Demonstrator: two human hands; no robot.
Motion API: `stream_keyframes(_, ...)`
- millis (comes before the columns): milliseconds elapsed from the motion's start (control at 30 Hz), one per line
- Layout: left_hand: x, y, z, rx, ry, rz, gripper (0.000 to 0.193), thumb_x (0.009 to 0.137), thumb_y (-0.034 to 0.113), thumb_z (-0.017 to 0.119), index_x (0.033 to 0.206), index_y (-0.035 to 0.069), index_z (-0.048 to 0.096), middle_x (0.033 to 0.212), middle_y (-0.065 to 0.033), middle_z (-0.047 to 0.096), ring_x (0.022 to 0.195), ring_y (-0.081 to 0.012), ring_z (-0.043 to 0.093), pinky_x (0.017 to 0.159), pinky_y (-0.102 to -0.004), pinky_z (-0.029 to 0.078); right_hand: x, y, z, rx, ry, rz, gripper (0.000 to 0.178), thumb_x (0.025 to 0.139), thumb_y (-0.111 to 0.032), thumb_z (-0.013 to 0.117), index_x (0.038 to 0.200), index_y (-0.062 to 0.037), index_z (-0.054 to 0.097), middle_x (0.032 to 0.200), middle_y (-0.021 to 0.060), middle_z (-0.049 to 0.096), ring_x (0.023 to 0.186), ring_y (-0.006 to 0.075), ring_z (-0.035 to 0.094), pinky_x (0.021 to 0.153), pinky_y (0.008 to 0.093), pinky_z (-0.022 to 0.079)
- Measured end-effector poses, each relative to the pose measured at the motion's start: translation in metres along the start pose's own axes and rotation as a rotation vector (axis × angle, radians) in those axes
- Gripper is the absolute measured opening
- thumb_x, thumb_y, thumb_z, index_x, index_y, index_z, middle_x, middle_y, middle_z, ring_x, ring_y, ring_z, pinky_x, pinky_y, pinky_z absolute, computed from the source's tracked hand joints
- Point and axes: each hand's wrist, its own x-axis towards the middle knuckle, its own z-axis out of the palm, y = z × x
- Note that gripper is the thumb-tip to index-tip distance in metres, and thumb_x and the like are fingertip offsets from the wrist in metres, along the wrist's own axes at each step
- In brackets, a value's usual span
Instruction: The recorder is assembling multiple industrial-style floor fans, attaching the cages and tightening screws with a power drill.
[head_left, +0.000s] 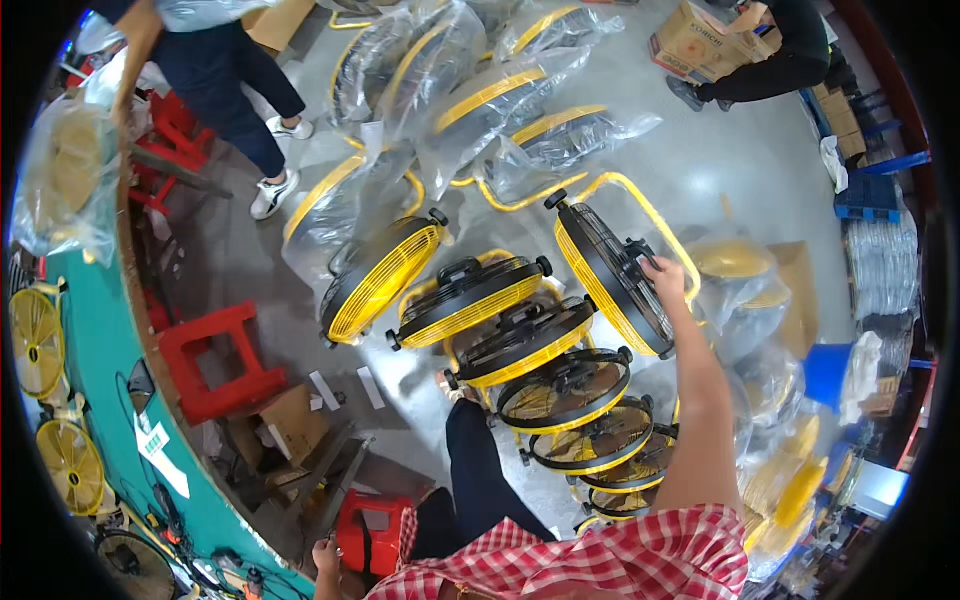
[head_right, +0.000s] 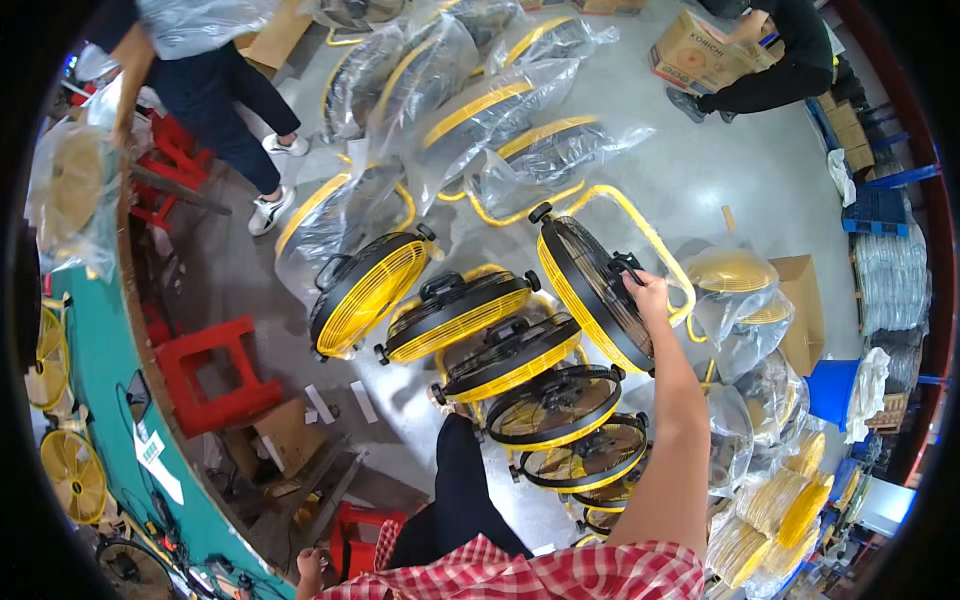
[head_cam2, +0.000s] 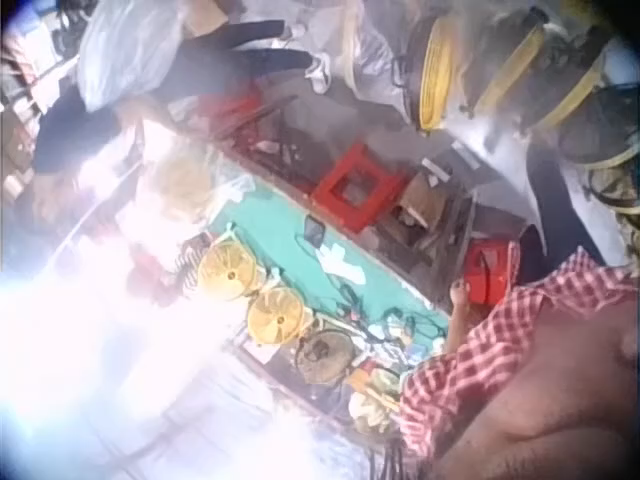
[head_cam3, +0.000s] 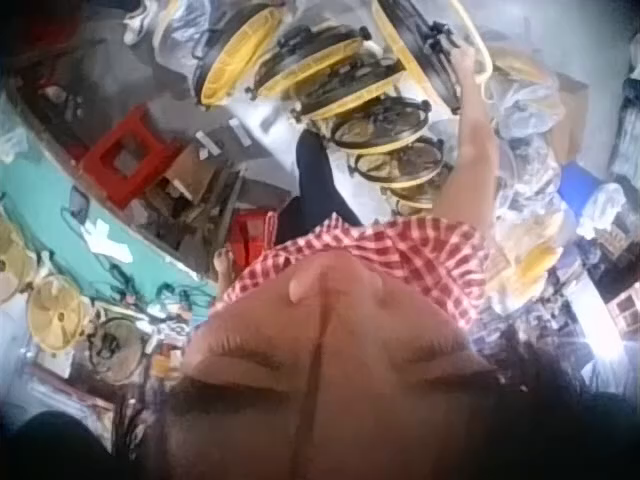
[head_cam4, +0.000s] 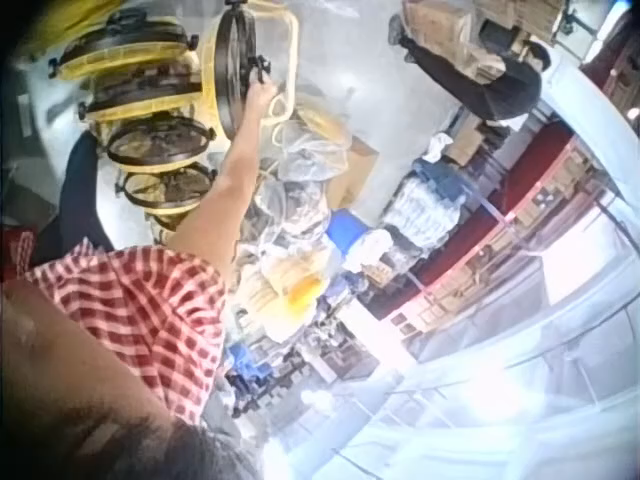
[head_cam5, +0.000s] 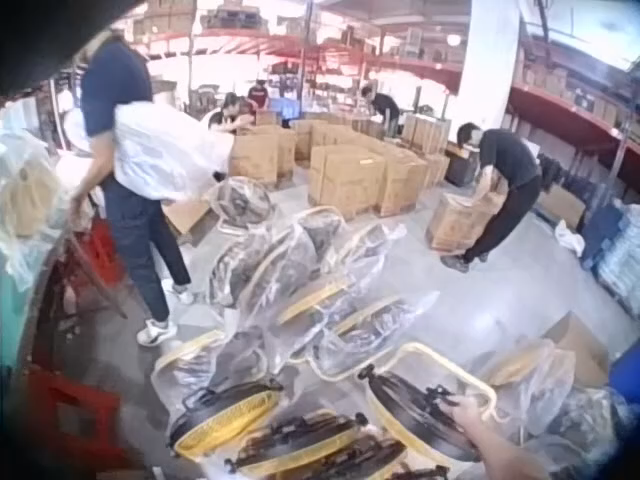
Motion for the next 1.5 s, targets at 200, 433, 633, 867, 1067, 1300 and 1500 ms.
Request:
stream_keyframes(200, 0.016, 0.054, 0.028, 0.184, -0.06, -0.016, 0.014, 0.079, 0.002, 0.052, 0.092, 0.006, 0.049, 0.067, -0.0039, 0.051, 0.048, -0.0126, 0.051, 0.04, -0.0242, 0.044, 0.063, 0.068, 0.032, 0.214, -0.105, 0.362, 0.016, 0.077, -0.012, 0.066, 0.092, -0.0048, 0.069, 0.065, -0.002, 0.057, 0.052, 0.0052, 0.045, 0.044, 0.0211, 0.034)
stream_keyframes(433, 0.038, 0.08, 0.057, 0.164, -0.228, -0.01, 0.018, 0.08, 0.0, 0.049, 0.096, 0.009, 0.045, 0.074, -0.0037, 0.05, 0.058, -0.0125, 0.054, 0.047, -0.0258, 0.047, 0.13, 0.189, 0.026, -0.096, 0.084, 0.288, 0.02, 0.072, -0.018, 0.068, 0.09, -0.0073, 0.07, 0.067, 0.0013, 0.061, 0.062, 0.0163, 0.056, 0.058, 0.0299, 0.045)
stream_keyframes(633, 0.023, 0.108, 0.087, 0.191, -0.218, -0.052, 0.014, 0.082, 0.002, 0.051, 0.095, 0.007, 0.048, 0.074, -0.0049, 0.052, 0.058, -0.0149, 0.057, 0.053, -0.0291, 0.051, 0.131, 0.24, 0.072, -0.577, 0.519, 0.454, 0.023, 0.072, -0.022, 0.066, 0.094, -0.014, 0.068, 0.103, 0.015, 0.058, 0.097, 0.0331, 0.055, 0.083, 0.0406, 0.046)
stream_keyframes(867, 0.037, 0.101, 0.093, 0.232, -0.297, -0.054, 0.012, 0.081, 0.004, 0.055, 0.092, 0.005, 0.049, 0.073, -0.0048, 0.054, 0.061, -0.0144, 0.057, 0.056, -0.0287, 0.051, 0.22, 0.271, 0.024, 0.105, 0.662, 0.376, 0.062, 0.076, -0.044, 0.063, 0.12, -0.0038, 0.048, 0.131, 0.018, 0.04, 0.11, 0.0321, 0.05, 0.081, 0.0447, 0.046)
stream_keyframes(1067, 0.024, 0.112, 0.103, 0.24, -0.242, 0.005, 0.011, 0.081, 0.004, 0.055, 0.091, 0.002, 0.051, 0.075, -0.0056, 0.055, 0.06, -0.0141, 0.057, 0.054, -0.0273, 0.051, 0.207, 0.166, 0.064, -0.526, 0.718, 0.189, 0.075, 0.076, -0.067, 0.046, 0.123, -0.008, 0.049, 0.123, 0.0239, 0.048, 0.111, 0.0376, 0.049, 0.093, 0.0435, 0.039)
stream_keyframes(1300, 0.017, 0.119, 0.098, 0.254, -0.279, 0.068, 0.017, 0.082, 0.011, 0.059, 0.097, 0.002, 0.055, 0.084, -0.0049, 0.059, 0.072, -0.0143, 0.057, 0.061, -0.0278, 0.05, 0.192, 0.15, 0.073, -0.847, 0.514, -0.241, 0.032, 0.087, -0.038, 0.048, 0.093, -0.0081, 0.058, 0.092, 0.0104, 0.058, 0.088, 0.0317, 0.056, 0.082, 0.0463, 0.042)
stream_keyframes(1500, -0.018, 0.159, 0.117, 0.062, -0.27, -0.04, 0.023, 0.086, 0.02, 0.06, 0.105, 0.007, 0.058, 0.09, -0.0023, 0.059, 0.079, -0.0116, 0.055, 0.068, -0.0243, 0.045, 0.172, 0.129, 0.086, -1.118, 0.295, 0.078, 0.04, 0.089, -0.046, 0.041, 0.117, -0.0208, 0.052, 0.126, 0.0084, 0.047, 0.123, 0.0324, 0.036, 0.095, 0.064, 0.023)
